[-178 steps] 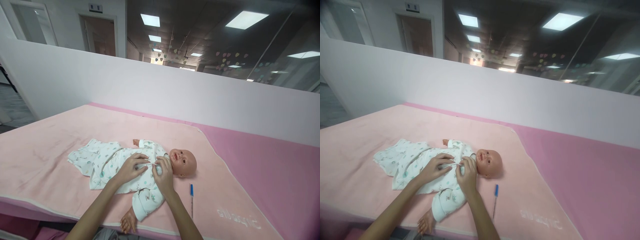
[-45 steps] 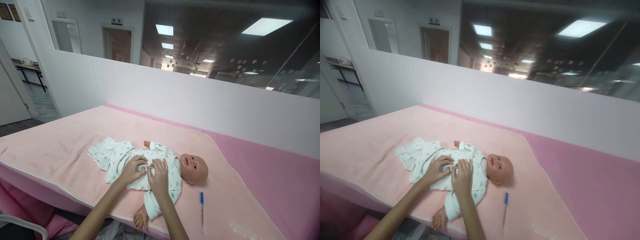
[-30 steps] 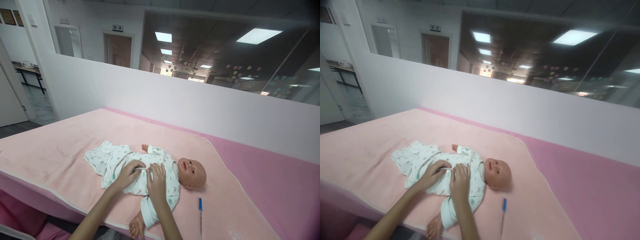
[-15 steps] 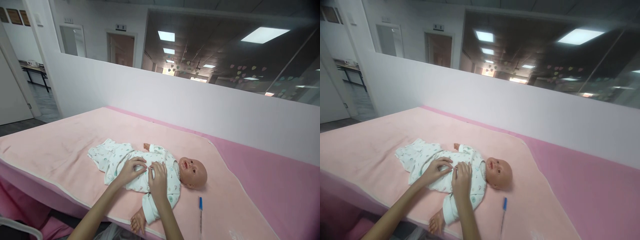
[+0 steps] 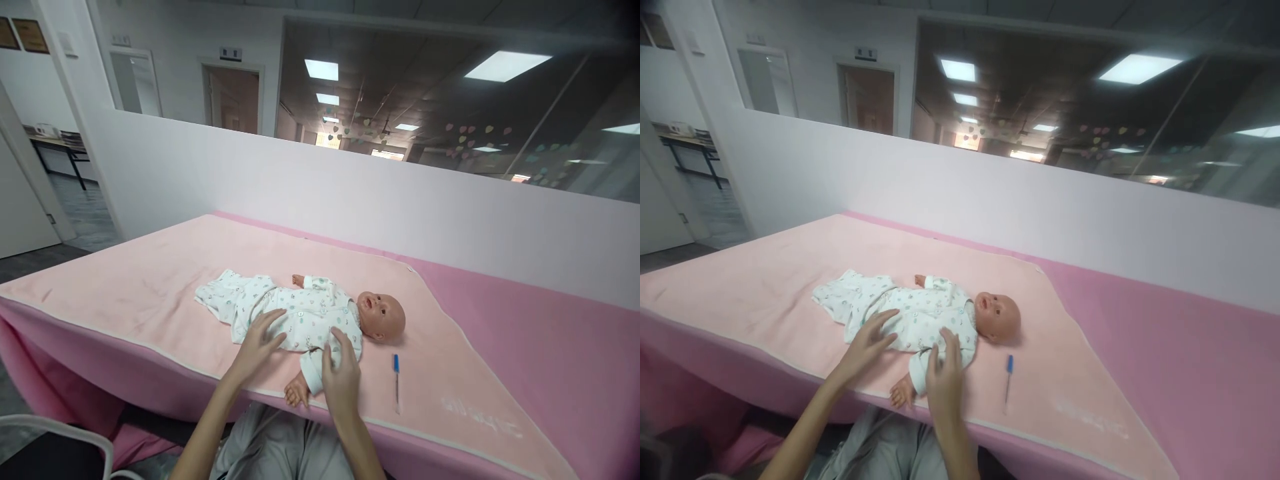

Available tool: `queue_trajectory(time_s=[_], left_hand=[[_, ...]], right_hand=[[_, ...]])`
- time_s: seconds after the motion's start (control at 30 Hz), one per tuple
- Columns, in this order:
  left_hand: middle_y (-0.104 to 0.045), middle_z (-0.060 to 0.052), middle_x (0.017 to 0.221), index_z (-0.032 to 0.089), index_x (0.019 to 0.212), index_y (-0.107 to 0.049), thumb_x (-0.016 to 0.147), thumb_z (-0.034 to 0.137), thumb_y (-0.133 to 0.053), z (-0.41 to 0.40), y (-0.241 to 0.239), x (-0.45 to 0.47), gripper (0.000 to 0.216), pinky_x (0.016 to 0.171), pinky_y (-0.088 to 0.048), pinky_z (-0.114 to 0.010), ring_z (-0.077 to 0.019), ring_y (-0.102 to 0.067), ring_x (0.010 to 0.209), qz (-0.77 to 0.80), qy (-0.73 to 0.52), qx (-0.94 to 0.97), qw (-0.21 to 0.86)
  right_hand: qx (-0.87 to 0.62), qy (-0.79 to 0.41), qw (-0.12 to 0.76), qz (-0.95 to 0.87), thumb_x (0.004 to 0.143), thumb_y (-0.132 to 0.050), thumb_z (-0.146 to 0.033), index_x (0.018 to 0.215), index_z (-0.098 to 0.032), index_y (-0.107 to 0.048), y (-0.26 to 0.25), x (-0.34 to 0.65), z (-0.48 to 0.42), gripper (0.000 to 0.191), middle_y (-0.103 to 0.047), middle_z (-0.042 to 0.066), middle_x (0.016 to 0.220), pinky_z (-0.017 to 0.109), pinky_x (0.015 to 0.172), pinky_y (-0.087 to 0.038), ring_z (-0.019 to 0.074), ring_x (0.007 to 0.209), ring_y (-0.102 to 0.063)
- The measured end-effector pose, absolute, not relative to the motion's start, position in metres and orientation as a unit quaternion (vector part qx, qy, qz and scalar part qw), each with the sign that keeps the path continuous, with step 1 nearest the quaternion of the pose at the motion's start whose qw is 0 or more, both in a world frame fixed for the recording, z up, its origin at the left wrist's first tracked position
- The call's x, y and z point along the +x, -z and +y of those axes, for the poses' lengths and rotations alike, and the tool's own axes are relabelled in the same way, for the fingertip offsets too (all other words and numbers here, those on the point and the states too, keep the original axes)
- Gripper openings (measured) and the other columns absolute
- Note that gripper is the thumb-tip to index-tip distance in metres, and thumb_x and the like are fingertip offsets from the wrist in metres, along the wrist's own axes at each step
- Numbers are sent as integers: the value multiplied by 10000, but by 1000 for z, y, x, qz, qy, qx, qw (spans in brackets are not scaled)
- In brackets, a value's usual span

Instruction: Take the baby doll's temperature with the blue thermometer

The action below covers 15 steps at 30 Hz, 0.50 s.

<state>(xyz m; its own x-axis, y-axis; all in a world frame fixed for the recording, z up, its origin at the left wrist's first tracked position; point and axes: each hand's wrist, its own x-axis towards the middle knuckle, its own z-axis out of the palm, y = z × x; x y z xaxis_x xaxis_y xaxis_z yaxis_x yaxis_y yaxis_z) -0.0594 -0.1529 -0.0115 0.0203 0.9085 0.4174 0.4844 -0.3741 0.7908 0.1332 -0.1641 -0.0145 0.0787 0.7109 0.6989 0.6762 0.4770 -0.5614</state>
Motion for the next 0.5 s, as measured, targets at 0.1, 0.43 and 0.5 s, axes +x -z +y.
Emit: queue_trajectory(time_s=[0.1,0.43,0.5], left_hand=[[-460,-63,1289,247,1229,-450,822,373,-513,-189,28,-69,431,1001,-341,-368,-216,-401,1209,545,-508,622,238],[-591,-100,1129,166,1039,-590,770,436,-520,-193,26,-89,387,931,-411,-416,-265,-527,1071,555,-571,529,293],[-605,-92,1098,170,1018,-599,780,429,-505,-195,26,-80,364,910,-429,-401,-255,-544,1043,544,-568,554,272]], right_hand=[[-566,26,544,-619,844,-436,-292,1041,-168,-550,44,160,-218,260,-627,98,1024,341,797,-470,240,1027,-557],[-696,96,513,-494,789,-447,-458,867,-167,-630,60,241,-271,353,-672,85,884,320,704,-474,247,832,-622],[-709,84,500,-491,790,-415,-490,876,-168,-623,55,243,-267,393,-662,90,901,332,704,-465,254,838,-611]])
